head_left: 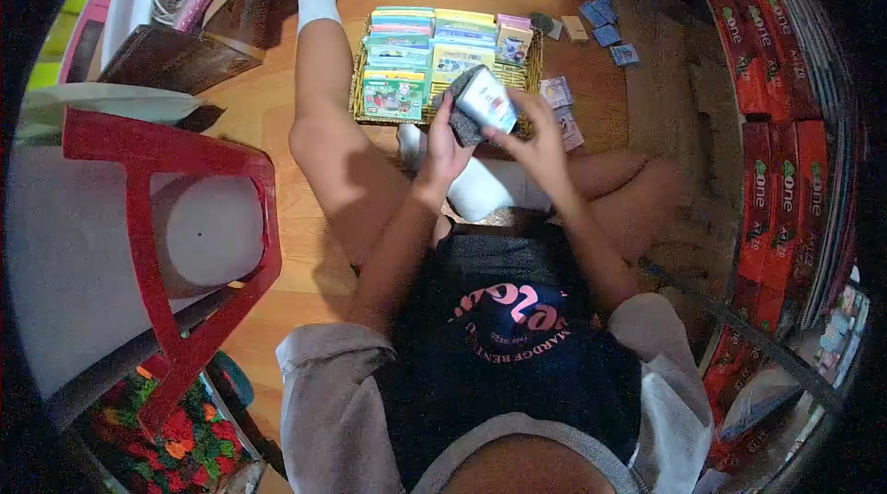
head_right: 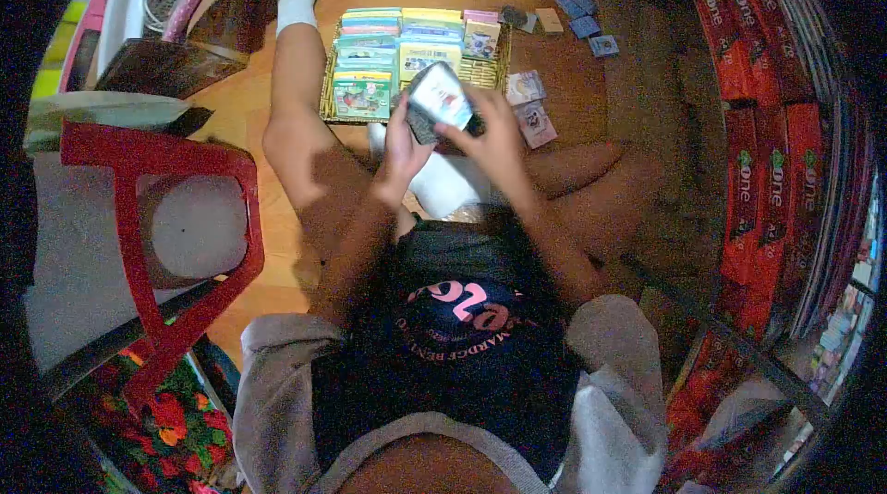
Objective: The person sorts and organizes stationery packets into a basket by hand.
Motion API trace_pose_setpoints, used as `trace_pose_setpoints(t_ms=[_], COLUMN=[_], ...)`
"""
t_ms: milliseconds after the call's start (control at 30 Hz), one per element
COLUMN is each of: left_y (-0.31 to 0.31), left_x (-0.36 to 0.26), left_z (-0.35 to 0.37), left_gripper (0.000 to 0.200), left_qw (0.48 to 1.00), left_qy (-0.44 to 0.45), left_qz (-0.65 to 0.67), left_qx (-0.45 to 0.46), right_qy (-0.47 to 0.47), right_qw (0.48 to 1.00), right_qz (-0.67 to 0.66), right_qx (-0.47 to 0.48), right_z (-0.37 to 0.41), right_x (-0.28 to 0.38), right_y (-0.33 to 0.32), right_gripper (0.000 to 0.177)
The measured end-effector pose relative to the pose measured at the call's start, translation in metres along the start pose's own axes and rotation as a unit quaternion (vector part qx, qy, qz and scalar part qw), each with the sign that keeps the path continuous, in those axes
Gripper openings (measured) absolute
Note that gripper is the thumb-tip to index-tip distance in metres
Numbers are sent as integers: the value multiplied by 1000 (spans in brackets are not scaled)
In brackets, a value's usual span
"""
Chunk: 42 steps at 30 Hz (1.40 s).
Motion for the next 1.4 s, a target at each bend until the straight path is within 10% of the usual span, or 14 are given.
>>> trace_pose_setpoints(t_ms=[300,433,867,1400], left_y=[-1,0,-13,-18], left_x=[2,-3,-5,-4], left_z=[2,3,-2,-3], left_gripper=[40,40,36,37], left_qw=[1000,1000,998,997], left_qy=[-5,6,56,66], left_qz=[-8,25,-29,-15], left_qx=[16,9,-27,-37], right_qy=[33,267,52,245], right_qw=[997,957,997,931], right_qz=[36,-101,55,-269], right_qx=[-65,-50,-29,-12], right_z=[-8,-6,11,19], right_x=[-27,-78,-14,-53], right_y=[-1,-6,2,17], right_gripper=[55,55,63,42])
Point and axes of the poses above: each hand's wrist, its own z-axis away from the middle knuckle, its own y-axis out of the palm, x = y × z, the point moved 8 cm from there along -z, towards the middle knuckle, and after that the axes turned 5 degrees about -x, right-handed, at the moved point
